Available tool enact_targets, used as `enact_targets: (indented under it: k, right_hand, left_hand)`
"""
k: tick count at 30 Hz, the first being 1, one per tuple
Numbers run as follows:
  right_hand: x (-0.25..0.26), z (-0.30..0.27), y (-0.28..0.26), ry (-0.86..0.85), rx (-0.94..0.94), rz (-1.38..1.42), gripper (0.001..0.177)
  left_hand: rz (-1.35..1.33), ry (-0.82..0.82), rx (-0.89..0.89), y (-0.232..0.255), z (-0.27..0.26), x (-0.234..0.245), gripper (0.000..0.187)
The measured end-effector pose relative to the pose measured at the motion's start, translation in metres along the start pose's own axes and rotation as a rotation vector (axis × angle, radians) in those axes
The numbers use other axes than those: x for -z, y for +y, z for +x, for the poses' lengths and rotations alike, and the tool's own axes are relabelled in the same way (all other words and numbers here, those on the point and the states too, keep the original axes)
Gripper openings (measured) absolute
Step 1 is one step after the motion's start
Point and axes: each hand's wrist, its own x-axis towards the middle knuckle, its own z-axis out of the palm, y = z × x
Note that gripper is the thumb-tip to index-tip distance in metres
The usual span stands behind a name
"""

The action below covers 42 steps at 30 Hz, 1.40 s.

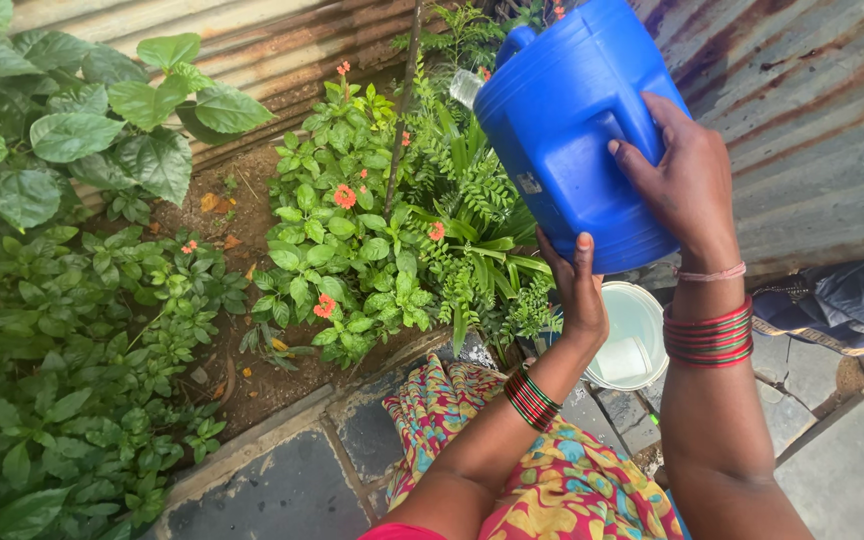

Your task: The person waters several plants in a garden area by hand using a blue watering jug filled from a white bucket.

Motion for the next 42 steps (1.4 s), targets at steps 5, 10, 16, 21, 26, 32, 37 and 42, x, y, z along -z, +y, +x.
enact_targets:
  k: [5, 10, 16, 21, 26, 32, 37, 42]
  right_hand:
    - [0.005, -0.01, 0.007, -0.002, -0.004, -0.015, 0.051]
    - [0.015, -0.016, 0.012, -0.019, -0.024, -0.036, 0.051]
    - [0.032, -0.021, 0.021, -0.011, -0.035, -0.019, 0.052]
    - [0.045, -0.03, 0.04, 0.003, -0.028, 0.023, 0.051]
    - [0.052, -0.041, 0.056, 0.021, -0.047, 0.043, 0.048]
    - [0.062, -0.054, 0.073, 0.055, -0.046, 0.071, 0.048]
    - [0.069, -0.065, 0.085, 0.082, -0.073, 0.128, 0.049]
    - [0.078, -0.073, 0.09, 0.136, -0.083, -0.014, 0.049]
  left_hand:
    - [0.036, 0.01, 0.003, -0.008, -0.012, -0.002, 0.115]
    - [0.017, -0.02, 0.013, -0.01, -0.024, -0.012, 0.116]
    - [0.096, -0.057, 0.008, -0.018, -0.031, -0.021, 0.117]
    - [0.19, -0.059, -0.061, -0.035, -0.039, -0.03, 0.117]
    - [0.124, -0.069, 0.061, -0.054, -0.043, -0.029, 0.126]
    - [0.153, -0.094, 0.095, -0.073, -0.047, -0.024, 0.13]
    - [0.174, -0.113, 0.146, -0.079, -0.048, -0.021, 0.128]
    - [0.188, -0.163, 0.222, -0.08, -0.047, -0.022, 0.129]
